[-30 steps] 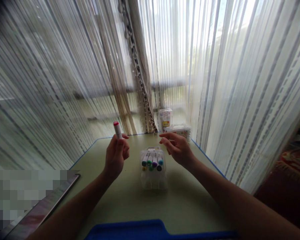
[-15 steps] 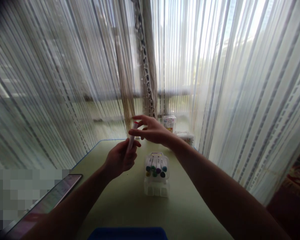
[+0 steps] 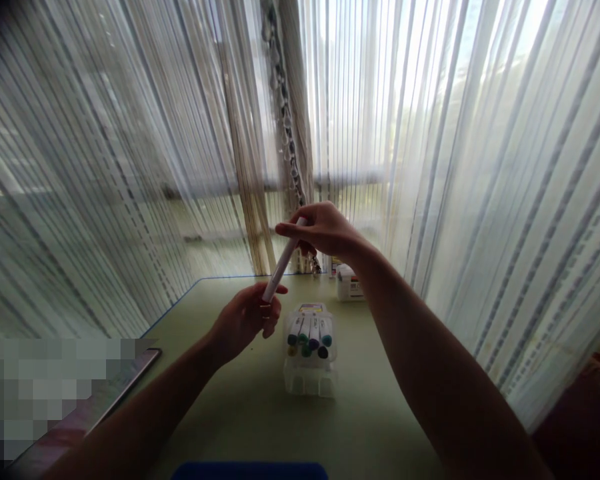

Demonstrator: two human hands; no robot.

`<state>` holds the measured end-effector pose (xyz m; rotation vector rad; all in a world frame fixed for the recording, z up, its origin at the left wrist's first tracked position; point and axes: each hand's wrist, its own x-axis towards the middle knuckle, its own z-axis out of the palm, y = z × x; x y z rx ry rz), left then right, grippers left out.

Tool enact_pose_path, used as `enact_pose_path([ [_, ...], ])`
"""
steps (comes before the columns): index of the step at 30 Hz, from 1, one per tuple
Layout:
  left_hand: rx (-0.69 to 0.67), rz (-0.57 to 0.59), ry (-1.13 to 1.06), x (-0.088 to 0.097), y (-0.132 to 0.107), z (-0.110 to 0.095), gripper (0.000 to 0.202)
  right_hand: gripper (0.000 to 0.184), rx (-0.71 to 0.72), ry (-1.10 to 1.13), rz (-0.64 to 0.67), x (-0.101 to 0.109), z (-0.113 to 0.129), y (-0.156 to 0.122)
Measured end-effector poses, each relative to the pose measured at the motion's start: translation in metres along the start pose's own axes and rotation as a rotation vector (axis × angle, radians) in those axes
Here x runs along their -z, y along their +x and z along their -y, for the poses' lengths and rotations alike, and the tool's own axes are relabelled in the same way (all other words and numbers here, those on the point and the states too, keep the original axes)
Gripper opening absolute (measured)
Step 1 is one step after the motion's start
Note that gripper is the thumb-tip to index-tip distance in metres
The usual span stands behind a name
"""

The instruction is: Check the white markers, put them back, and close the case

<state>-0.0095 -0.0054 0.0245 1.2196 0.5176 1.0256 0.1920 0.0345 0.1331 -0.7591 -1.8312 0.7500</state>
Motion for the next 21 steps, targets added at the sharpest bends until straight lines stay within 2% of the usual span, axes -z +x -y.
enact_pose_path([
  [5, -0.011, 0.002, 0.048, 0.001, 0.000, 0.002, 0.031, 0.042, -0.033, -0.051, -0.010, 0.004, -0.003, -0.002],
  [10, 0.009, 0.031, 0.023, 0.001, -0.001, 0.001, 0.030, 0.046, -0.061, -0.080, 0.028, 0.003, -0.005, -0.001],
  [16, 0.052, 0.073, -0.115, 0.002, -0.002, -0.004, 0.027, 0.038, -0.046, 0.146, 0.164, 0.014, -0.009, -0.002],
  [21, 0.015, 0.032, -0.092, 0.001, -0.001, -0.005, 0.031, 0.040, -0.096, 0.036, 0.112, 0.015, -0.008, -0.004],
])
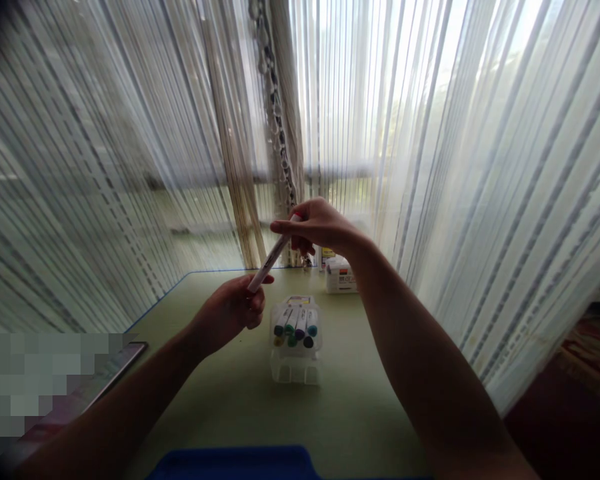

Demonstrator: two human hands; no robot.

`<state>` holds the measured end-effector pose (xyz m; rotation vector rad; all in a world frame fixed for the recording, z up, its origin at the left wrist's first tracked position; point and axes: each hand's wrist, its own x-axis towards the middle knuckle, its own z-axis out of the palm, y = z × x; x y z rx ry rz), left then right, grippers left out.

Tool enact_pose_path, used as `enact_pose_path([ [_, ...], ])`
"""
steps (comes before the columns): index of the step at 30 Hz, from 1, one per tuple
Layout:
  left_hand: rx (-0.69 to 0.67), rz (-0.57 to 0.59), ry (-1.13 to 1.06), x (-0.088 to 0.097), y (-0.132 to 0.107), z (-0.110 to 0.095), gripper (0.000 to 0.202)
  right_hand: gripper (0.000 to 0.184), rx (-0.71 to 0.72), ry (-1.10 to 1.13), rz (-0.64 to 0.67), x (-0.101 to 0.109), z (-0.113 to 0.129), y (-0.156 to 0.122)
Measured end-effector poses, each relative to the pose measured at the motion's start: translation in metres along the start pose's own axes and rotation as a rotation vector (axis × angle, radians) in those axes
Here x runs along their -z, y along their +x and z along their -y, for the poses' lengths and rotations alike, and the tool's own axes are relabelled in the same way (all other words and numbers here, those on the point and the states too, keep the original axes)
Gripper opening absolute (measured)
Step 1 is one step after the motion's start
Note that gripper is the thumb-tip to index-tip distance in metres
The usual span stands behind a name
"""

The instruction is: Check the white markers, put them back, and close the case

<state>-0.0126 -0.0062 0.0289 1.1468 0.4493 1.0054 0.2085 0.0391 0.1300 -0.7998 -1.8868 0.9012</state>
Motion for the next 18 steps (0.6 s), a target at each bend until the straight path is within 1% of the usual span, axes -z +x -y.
enact_pose_path([
  [3, -0.017, -0.004, 0.052, 0.003, 0.002, 0.002, 0.029, 0.041, -0.025, -0.061, -0.013, -0.004, 0.002, 0.001],
  [5, -0.008, -0.010, 0.063, 0.005, 0.003, 0.002, 0.030, 0.039, 0.001, -0.064, -0.006, -0.006, 0.003, 0.002],
  [8, -0.012, -0.014, 0.053, 0.007, 0.005, 0.001, 0.031, 0.034, 0.064, -0.002, 0.057, -0.005, 0.002, 0.002],
  [12, -0.050, -0.010, 0.005, 0.008, 0.006, 0.000, 0.028, 0.030, 0.078, 0.077, 0.147, 0.002, 0.002, -0.001],
  [14, -0.056, -0.014, -0.004, 0.008, 0.007, 0.001, 0.028, 0.028, 0.081, 0.036, 0.162, 0.006, 0.003, -0.004],
  [18, -0.062, -0.039, -0.001, 0.010, 0.009, 0.003, 0.029, 0.023, 0.084, -0.146, 0.159, 0.011, 0.007, -0.008],
])
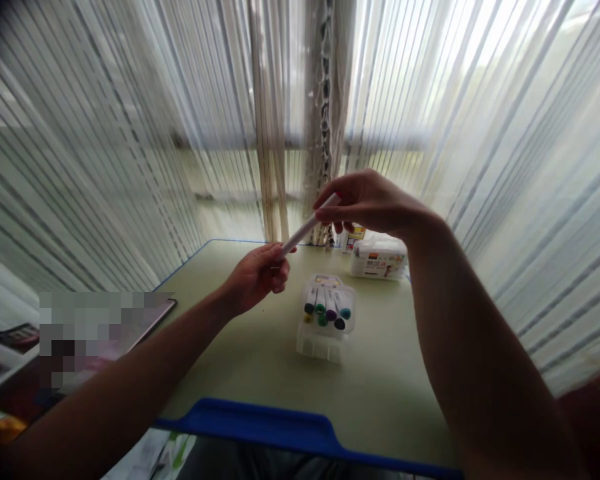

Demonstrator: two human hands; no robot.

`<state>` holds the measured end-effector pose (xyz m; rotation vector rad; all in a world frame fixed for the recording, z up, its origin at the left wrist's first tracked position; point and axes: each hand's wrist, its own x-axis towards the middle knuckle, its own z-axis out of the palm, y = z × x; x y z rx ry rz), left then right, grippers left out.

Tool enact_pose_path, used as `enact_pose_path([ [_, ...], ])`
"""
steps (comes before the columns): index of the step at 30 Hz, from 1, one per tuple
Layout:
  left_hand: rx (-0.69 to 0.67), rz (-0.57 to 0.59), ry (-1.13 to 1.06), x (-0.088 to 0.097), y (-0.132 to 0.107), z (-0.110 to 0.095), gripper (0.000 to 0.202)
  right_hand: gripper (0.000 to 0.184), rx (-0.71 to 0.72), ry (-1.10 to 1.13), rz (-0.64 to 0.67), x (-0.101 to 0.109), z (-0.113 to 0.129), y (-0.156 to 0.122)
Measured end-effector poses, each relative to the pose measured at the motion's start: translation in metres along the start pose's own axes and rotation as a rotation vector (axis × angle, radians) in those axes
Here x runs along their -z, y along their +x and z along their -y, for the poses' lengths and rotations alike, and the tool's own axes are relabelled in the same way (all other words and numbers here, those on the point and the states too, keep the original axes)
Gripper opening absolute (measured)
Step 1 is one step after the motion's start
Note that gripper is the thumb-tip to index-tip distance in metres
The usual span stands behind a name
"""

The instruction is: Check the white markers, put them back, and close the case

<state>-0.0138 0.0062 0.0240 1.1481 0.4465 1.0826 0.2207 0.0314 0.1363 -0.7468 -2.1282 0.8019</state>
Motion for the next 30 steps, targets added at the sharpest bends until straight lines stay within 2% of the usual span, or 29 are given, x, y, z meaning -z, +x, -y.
enact_pose_path([
  [5, -0.013, -0.012, 0.001, 0.002, 0.001, 0.001, 0.027, 0.017, 0.059, -0.185, -0.056, -0.008, 0.013, -0.012],
  [8, -0.026, -0.015, -0.025, 0.002, 0.000, 0.002, 0.025, 0.021, 0.161, -0.322, -0.127, -0.018, 0.023, -0.029],
  [13, -0.023, 0.071, -0.058, 0.002, -0.001, 0.003, 0.022, 0.015, 0.374, -0.808, -0.236, -0.039, 0.036, -0.073],
  [16, -0.009, 0.142, -0.046, 0.002, -0.002, 0.003, 0.020, 0.012, 0.417, -0.885, -0.266, -0.054, 0.042, -0.099],
  [20, -0.013, 0.222, -0.042, 0.002, -0.004, 0.004, 0.016, 0.018, 0.521, -1.020, -0.300, -0.067, 0.045, -0.120],
  [25, -0.021, 0.271, -0.038, 0.003, -0.005, 0.003, 0.015, 0.032, 0.572, -1.018, -0.210, -0.068, 0.048, -0.132],
  [30, -0.026, 0.281, -0.046, 0.003, -0.005, 0.002, 0.015, 0.032, 0.581, -1.046, -0.203, -0.068, 0.049, -0.139],
])
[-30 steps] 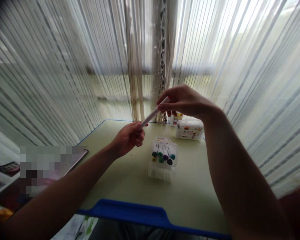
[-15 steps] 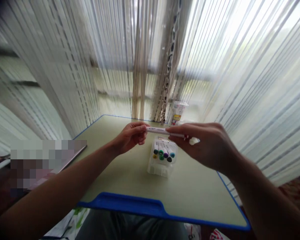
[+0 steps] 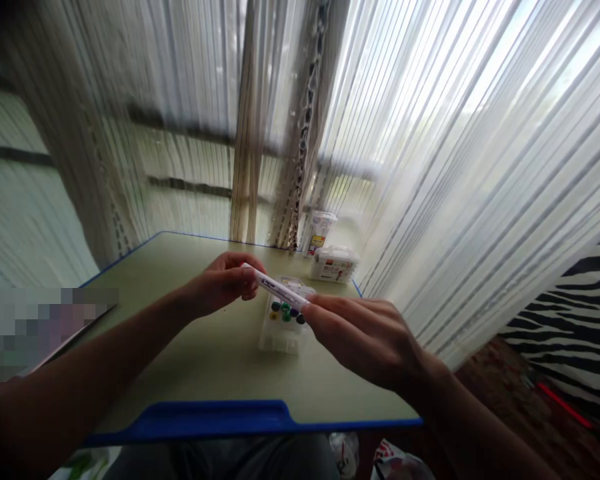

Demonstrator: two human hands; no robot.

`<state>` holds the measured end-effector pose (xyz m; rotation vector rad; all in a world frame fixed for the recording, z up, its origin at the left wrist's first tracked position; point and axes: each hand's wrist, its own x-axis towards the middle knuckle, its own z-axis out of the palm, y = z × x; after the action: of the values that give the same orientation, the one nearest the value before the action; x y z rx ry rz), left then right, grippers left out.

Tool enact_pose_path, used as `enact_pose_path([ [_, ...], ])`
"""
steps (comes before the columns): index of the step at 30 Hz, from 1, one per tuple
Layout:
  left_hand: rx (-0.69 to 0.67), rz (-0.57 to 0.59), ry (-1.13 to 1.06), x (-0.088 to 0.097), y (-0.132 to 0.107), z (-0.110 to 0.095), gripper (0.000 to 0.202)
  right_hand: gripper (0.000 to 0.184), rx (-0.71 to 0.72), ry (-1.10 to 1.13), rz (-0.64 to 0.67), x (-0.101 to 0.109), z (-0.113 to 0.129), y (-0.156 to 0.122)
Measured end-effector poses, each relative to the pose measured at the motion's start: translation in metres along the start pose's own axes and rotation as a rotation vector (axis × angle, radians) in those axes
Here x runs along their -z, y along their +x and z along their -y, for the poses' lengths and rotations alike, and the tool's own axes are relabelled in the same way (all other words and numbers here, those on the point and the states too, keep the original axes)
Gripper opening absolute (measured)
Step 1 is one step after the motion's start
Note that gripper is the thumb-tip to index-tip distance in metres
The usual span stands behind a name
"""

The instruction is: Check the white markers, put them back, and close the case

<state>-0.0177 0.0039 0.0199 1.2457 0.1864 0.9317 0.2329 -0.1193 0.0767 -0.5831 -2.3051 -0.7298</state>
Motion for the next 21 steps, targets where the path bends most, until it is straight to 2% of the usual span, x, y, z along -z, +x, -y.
enact_pose_path([
  [5, -0.007, 0.012, -0.009, 0.000, 0.000, -0.001, 0.015, 0.034, 0.014, -0.001, 0.008, 0.001, 0.002, -0.002],
  [21, 0.001, -0.020, -0.020, 0.000, -0.001, -0.003, 0.018, 0.050, 0.035, 0.040, 0.170, 0.012, 0.008, -0.003],
])
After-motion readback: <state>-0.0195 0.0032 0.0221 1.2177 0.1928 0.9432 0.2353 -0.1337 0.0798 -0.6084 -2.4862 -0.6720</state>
